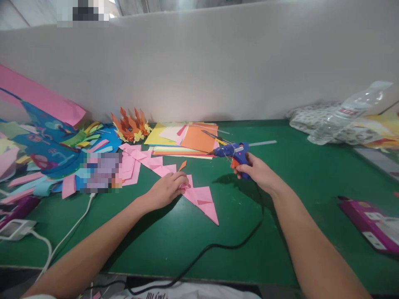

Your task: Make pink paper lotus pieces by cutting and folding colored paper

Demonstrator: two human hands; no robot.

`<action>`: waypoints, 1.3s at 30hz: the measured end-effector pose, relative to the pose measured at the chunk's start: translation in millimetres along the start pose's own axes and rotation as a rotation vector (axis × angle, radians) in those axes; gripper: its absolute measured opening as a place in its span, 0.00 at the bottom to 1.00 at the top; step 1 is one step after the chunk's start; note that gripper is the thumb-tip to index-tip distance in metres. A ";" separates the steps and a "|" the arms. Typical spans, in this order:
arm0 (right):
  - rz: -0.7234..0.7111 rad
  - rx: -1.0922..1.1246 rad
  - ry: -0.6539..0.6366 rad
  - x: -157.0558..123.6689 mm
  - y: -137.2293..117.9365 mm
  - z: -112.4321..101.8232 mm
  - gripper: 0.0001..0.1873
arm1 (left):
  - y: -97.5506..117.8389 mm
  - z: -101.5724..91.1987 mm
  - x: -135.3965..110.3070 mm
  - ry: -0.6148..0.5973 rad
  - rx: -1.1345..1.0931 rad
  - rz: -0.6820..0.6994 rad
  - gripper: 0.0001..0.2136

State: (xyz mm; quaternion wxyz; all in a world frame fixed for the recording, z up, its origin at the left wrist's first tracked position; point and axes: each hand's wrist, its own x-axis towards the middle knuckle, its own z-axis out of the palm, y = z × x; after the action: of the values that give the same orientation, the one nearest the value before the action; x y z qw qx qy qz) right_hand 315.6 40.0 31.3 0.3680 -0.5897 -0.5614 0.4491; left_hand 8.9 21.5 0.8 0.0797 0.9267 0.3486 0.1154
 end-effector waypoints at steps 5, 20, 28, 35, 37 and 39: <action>0.034 0.127 -0.350 -9.8 -8.9 17.3 0.11 | -1.6 1.0 -2.7 0.034 -0.051 -0.042 0.01; -0.015 -0.442 -0.422 -17.1 -17.1 43.9 0.27 | -8.9 9.8 -5.4 0.099 -0.135 -0.028 0.01; -0.157 -0.562 -0.414 -20.0 -20.8 44.4 0.26 | -6.6 7.4 -4.1 0.087 -0.121 -0.045 0.02; -0.220 -0.687 -0.346 -23.9 -24.6 47.3 0.26 | -5.8 7.8 -3.2 0.098 -0.142 -0.039 0.03; -0.241 -0.722 -0.322 -26.0 -26.6 48.9 0.26 | -5.6 7.7 -3.5 0.102 -0.139 -0.037 0.03; -0.257 -0.746 -0.297 -28.6 -28.8 51.0 0.25 | -5.8 7.7 -3.9 0.106 -0.132 -0.031 0.02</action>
State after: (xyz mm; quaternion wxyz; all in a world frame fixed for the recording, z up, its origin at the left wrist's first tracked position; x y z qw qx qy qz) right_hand 258.9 10.9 45.0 0.0972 -0.5365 -0.8015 0.2456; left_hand 4.5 22.7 -8.5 0.1240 0.9065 0.3583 0.1859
